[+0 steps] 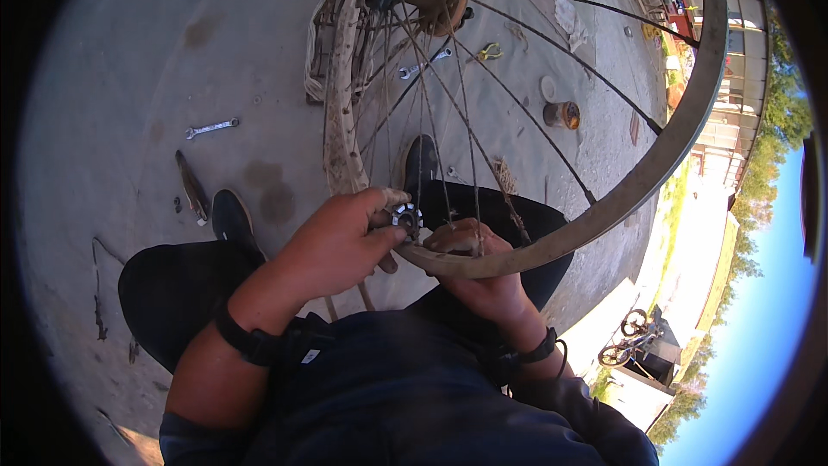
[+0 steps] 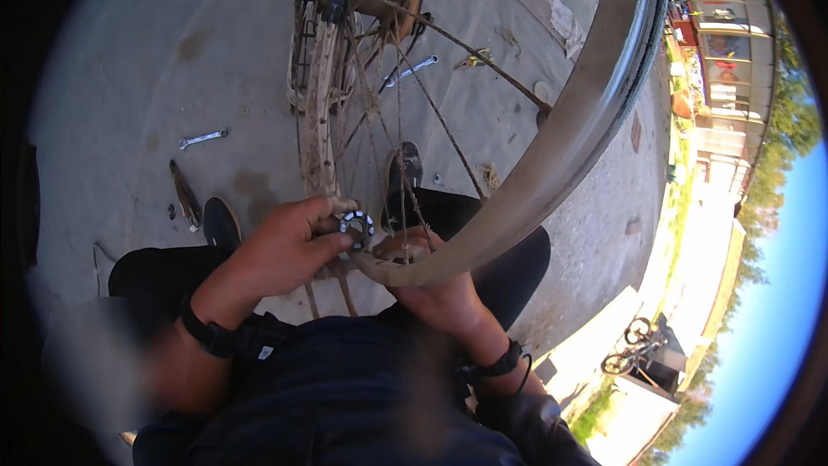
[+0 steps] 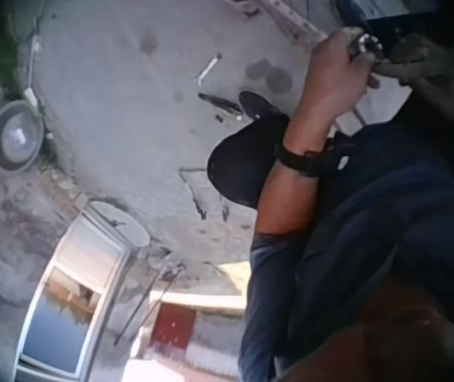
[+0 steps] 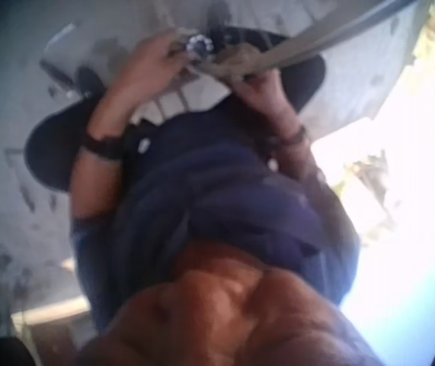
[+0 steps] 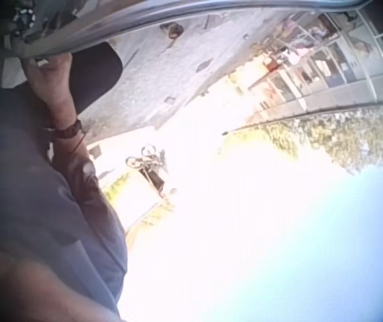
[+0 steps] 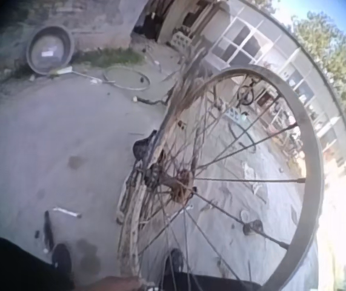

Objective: The person works on a bicycle wheel, repeatedly handling a small metal component near the rim and spokes. They rotate the wheel and adjust the component with both hands.

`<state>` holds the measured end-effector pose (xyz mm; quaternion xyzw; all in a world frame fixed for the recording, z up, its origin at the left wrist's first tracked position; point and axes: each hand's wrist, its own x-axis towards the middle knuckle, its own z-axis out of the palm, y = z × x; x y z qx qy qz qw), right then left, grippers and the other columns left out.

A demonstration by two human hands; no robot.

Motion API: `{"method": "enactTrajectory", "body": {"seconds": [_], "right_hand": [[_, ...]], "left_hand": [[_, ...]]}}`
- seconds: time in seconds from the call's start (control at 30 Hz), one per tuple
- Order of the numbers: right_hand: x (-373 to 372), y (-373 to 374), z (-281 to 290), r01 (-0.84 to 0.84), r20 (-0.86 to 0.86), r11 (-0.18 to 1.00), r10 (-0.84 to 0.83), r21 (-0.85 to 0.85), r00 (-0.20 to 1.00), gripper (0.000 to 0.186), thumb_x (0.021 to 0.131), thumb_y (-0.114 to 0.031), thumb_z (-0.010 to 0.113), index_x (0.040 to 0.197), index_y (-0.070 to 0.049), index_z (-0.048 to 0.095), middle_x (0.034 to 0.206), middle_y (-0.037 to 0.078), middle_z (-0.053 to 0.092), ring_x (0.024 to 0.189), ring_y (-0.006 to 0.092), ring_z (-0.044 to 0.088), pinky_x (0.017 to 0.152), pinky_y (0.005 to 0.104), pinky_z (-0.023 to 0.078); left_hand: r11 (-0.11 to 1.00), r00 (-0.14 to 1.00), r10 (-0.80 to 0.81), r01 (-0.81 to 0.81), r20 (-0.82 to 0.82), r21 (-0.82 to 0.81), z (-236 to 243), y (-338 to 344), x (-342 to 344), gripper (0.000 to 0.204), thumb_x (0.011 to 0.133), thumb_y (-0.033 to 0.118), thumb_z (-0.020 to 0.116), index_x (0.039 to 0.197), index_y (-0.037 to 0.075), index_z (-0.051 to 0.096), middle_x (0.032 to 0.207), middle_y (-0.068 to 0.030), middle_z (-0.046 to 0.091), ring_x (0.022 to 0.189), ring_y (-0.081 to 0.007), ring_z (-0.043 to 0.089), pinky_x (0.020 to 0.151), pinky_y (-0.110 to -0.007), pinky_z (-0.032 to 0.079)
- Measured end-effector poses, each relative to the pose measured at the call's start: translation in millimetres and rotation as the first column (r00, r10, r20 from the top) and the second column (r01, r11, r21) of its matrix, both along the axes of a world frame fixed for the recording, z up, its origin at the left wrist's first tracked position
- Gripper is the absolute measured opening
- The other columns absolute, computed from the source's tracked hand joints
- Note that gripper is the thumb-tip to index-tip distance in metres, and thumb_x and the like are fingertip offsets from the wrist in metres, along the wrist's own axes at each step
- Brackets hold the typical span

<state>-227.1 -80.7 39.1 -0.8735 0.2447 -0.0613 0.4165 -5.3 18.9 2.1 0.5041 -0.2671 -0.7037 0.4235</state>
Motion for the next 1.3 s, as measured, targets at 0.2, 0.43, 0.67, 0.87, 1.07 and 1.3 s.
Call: {"method": "enactTrajectory", "body": {"seconds": [0.2,0.43,0.67,0.87,1.07,1.3], "right_hand": [[-1.6,-0.1,-10.3,0.028,0.027,1.0,-0.028,0.013,0.999,0.027,0.079,0.0,0.082,0.102,-0.005,0.068,0.102,0.01,0.074,0.098,0.0269,0.071,0.086,0.0387,0.058],[-2.6,2.4,-13.8,0.068,0.048,0.994,-0.072,0.086,0.996,0.03,0.08,-0.002,0.081,0.108,-0.006,0.07,0.103,0.011,0.07,0.098,0.0282,0.069,0.086,0.0389,0.055],[3.8,-1.8,-9.4,-0.038,0.052,0.998,0.041,-0.056,0.998,0.031,0.077,0.0,0.084,0.103,-0.006,0.068,0.102,0.01,0.075,0.1,0.0261,0.072,0.085,0.0373,0.059],[-1.2,-0.5,-13.8,-0.002,0.049,0.999,0.004,-0.045,0.999,0.031,0.078,-0.001,0.085,0.103,-0.006,0.067,0.102,0.009,0.075,0.099,0.026,0.072,0.085,0.0375,0.059],[0.8,2.7,-13.3,0.056,0.064,0.998,-0.057,0.01,0.996,0.029,0.078,-0.001,0.084,0.102,-0.007,0.067,0.101,0.008,0.074,0.096,0.0259,0.071,0.085,0.0371,0.058],[2.1,3.5,-13.4,0.072,0.075,0.996,-0.075,0.044,0.994,0.025,0.081,-0.002,0.08,0.102,-0.008,0.07,0.102,0.007,0.072,0.095,0.0258,0.069,0.088,0.0379,0.054]], "left_hand": [[0.998,0.999,-0.049,0.048,-0.008,-0.03,-13.7,-2.4,3.6,0.035,0.099,0.001,0.062,0.134,-0.002,0.059,0.106,-0.0097,0.074,0.094,-0.0132,0.069,0.078,-0.03,0.058],[0.984,0.979,-0.094,0.119,0.181,-0.134,-11.0,-8.9,7.5,0.033,0.097,0.002,0.065,0.13,-0.003,0.062,0.105,-0.0119,0.075,0.092,-0.0156,0.071,0.081,-0.032,0.057],[0.987,0.975,-0.099,0.121,0.199,-0.106,-10.1,-10.2,4.8,0.034,0.096,0.002,0.066,0.129,-0.003,0.062,0.103,-0.014,0.076,0.088,-0.0153,0.071,0.077,-0.033,0.058],[0.982,0.961,-0.109,0.143,0.256,-0.12,-9.6,-12.1,4.9,0.034,0.096,0.003,0.067,0.129,-0.004,0.062,0.102,-0.015,0.076,0.088,-0.0156,0.072,0.076,-0.033,0.058],[0.99,0.976,-0.097,0.115,0.195,-0.081,-5.4,-12.4,5.4,0.035,0.094,0.002,0.069,0.128,-0.004,0.063,0.102,-0.0154,0.076,0.093,-0.0177,0.072,0.081,-0.033,0.057],[0.973,0.952,-0.099,0.154,0.29,-0.174,-10.2,-10.8,6.5,0.039,0.089,0.001,0.072,0.127,-0.003,0.063,0.106,-0.0164,0.076,0.099,-0.021,0.072,0.086,-0.035,0.056]]}}
